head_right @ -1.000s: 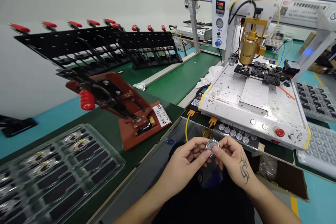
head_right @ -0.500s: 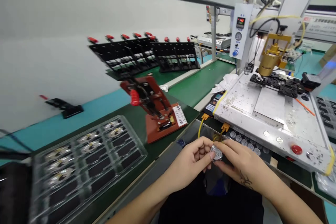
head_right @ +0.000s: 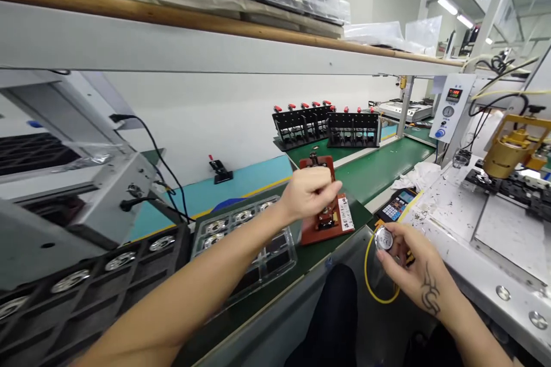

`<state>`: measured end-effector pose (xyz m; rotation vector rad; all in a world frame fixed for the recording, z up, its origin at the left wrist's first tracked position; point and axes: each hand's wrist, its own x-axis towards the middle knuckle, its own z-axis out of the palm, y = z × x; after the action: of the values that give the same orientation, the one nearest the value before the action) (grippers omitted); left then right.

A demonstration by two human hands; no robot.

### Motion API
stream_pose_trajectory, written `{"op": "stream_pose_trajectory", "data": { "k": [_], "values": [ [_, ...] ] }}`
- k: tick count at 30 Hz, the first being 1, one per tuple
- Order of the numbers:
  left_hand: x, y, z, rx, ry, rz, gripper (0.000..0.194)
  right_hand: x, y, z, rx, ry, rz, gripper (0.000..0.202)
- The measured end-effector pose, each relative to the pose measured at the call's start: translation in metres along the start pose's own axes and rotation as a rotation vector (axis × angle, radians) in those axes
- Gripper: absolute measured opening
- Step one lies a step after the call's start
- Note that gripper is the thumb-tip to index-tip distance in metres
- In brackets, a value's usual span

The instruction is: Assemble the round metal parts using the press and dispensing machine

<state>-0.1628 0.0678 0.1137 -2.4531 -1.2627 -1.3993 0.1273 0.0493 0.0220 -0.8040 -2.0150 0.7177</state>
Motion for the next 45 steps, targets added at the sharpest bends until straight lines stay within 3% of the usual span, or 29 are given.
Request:
{"op": "stream_pose_trajectory", "data": {
  "k": [3,6,8,11,12,13,15,17,20,22,26,29,32,36,40,45],
  "values": [
    [0.036,0.002,-0.018,-0.223,0.264,-0.145,0.047,0.028,0.006,0.023,0.068,-0.094,0.009,0.033],
    [0.064,-0.02,-0.04,-0.49,0.362,-0.29,0.029,0.052,0.019,0.053,0.061,-0.156,-0.002,0.031],
    [0.057,-0.042,-0.051,-0.557,0.381,-0.364,0.023,0.059,0.031,0.069,0.048,-0.171,-0.018,0.031],
    [0.003,-0.068,-0.054,-0.31,0.418,-0.53,0.031,0.058,0.05,0.082,0.052,-0.214,-0.031,0.03],
    [-0.022,-0.072,-0.05,-0.193,0.338,-0.655,0.032,0.058,0.055,0.085,0.047,-0.23,-0.039,0.03],
    [-0.046,-0.074,-0.043,-0.122,0.152,-0.773,0.035,0.059,0.06,0.087,0.034,-0.241,-0.054,0.029],
    [-0.088,-0.075,-0.02,-0.16,-0.106,-0.849,0.033,0.067,0.068,0.093,-0.008,-0.241,-0.088,0.029],
    [-0.114,-0.076,0.008,-0.177,-0.253,-0.856,0.027,0.081,0.074,0.103,-0.042,-0.228,-0.117,0.029],
    [-0.125,-0.083,0.043,-0.117,-0.3,-0.828,0.012,0.102,0.08,0.121,-0.043,-0.223,-0.13,0.028],
    [-0.124,-0.092,0.055,-0.081,-0.313,-0.802,0.019,0.109,0.084,0.13,-0.031,-0.234,-0.118,0.027],
    [-0.122,-0.105,0.06,-0.062,-0.355,-0.779,0.013,0.108,0.1,0.136,-0.006,-0.262,-0.052,0.029],
    [-0.124,-0.1,0.058,-0.053,-0.335,-0.792,0.008,0.107,0.113,0.141,0.012,-0.287,-0.014,0.03],
    [-0.129,-0.084,0.044,-0.069,-0.327,-0.806,0.015,0.11,0.118,0.149,0.018,-0.329,-0.016,0.031],
    [-0.144,-0.063,-0.004,-0.105,-0.351,-0.825,0.029,0.121,0.109,0.159,-0.008,-0.429,-0.067,0.029],
    [-0.159,-0.05,-0.059,-0.163,-0.148,-0.873,0.036,0.134,0.096,0.168,-0.037,-0.519,-0.114,0.023],
    [-0.178,-0.031,-0.107,-0.544,0.19,-1.129,0.055,0.137,0.087,0.166,-0.05,-0.567,-0.181,0.025]
  ]
}}
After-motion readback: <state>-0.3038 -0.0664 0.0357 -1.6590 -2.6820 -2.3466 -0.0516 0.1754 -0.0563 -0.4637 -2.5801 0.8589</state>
